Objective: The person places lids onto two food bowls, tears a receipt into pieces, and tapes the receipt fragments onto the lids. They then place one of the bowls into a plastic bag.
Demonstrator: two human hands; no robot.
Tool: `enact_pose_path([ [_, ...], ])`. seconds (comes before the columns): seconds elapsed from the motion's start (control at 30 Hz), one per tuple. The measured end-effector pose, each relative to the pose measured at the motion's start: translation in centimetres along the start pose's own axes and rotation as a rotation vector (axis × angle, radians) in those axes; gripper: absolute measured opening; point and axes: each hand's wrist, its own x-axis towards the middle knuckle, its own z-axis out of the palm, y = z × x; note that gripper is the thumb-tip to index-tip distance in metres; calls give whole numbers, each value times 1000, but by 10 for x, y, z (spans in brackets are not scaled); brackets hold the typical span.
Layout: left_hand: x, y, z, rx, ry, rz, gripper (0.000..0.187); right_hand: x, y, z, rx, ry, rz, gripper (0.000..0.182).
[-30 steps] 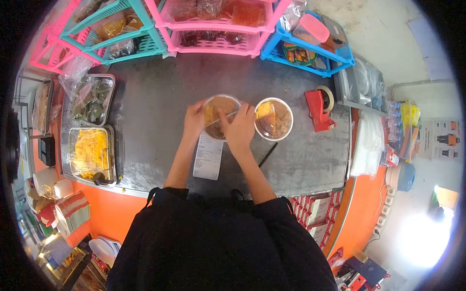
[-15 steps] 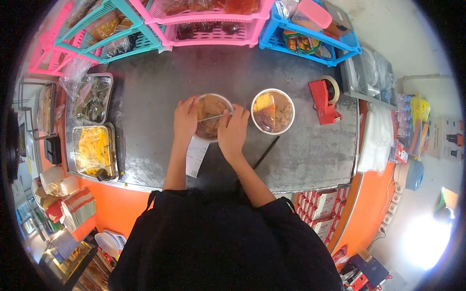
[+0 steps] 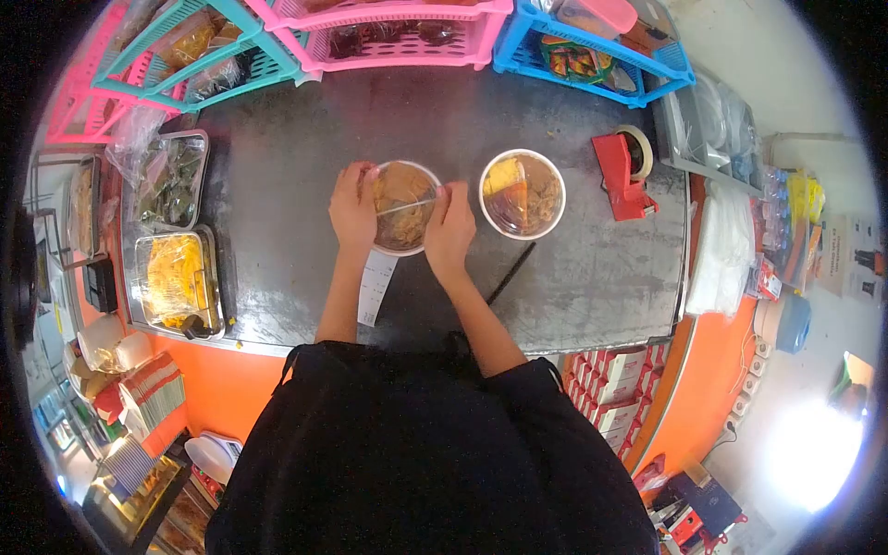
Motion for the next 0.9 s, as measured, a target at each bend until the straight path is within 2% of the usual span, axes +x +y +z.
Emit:
enact_pose_path([
  [0.07, 6, -8, 3, -118, 28, -2, 15, 8, 1, 0, 0, -50, 71, 19],
  [0.13, 9, -20, 10, -344, -22, -179, 20, 18, -3, 1, -4, -93, 143, 24],
  [0.17, 11, -26, 12, -347, -25, -178, 20, 24, -9, 4, -100, -108, 149, 29],
  [0.23, 16, -32, 12, -738, -141, -393, 23, 33, -8, 9, -196, -123, 162, 35],
  [0.3, 19, -30, 12, -793, -183, -459, 23, 43, 2, 11, -172, -258, 221, 44],
  [0.33, 21, -26, 10, -849, -228, -524, 24, 46, 4, 12, -175, -259, 224, 44],
  [0.4, 26, -18, 7, -821, -261, -577, 24, 53, 8, 12, 117, -466, 460, 48],
  [0.43, 28, -18, 7, -789, -288, -626, 23, 53, 8, 14, 117, -463, 461, 48],
  [0.5, 32, -21, 10, -805, -286, -622, 22, 50, 7, 17, 382, -421, 506, 51],
  [0.57, 31, -20, 7, -817, -292, -604, 22, 49, 9, 18, 359, -395, 517, 50],
  [0.63, 24, -19, 0, -331, -74, -382, 18, 46, 11, 15, 336, -374, 519, 50],
  [0.67, 16, -16, -4, -332, -70, -372, 18, 43, 14, 12, 324, -295, 494, 50],
  [0.73, -3, -6, -11, -250, 161, 174, 32, 33, 22, 15, 325, -209, 454, 50],
  [0.77, -8, 1, -15, -254, 161, 191, 32, 18, 32, 19, 332, -111, 397, 49],
  [0.8, -15, 9, -20, 7, 17, 389, 43, 3, 36, 20, 335, -13, 345, 48],
  [0.83, -20, 13, -22, 271, -127, 577, 54, -8, 31, 18, 335, -6, 344, 48],
  [0.9, -22, 6, -20, 255, -189, 582, 60, -21, 13, 17, 369, 89, 209, 44],
])
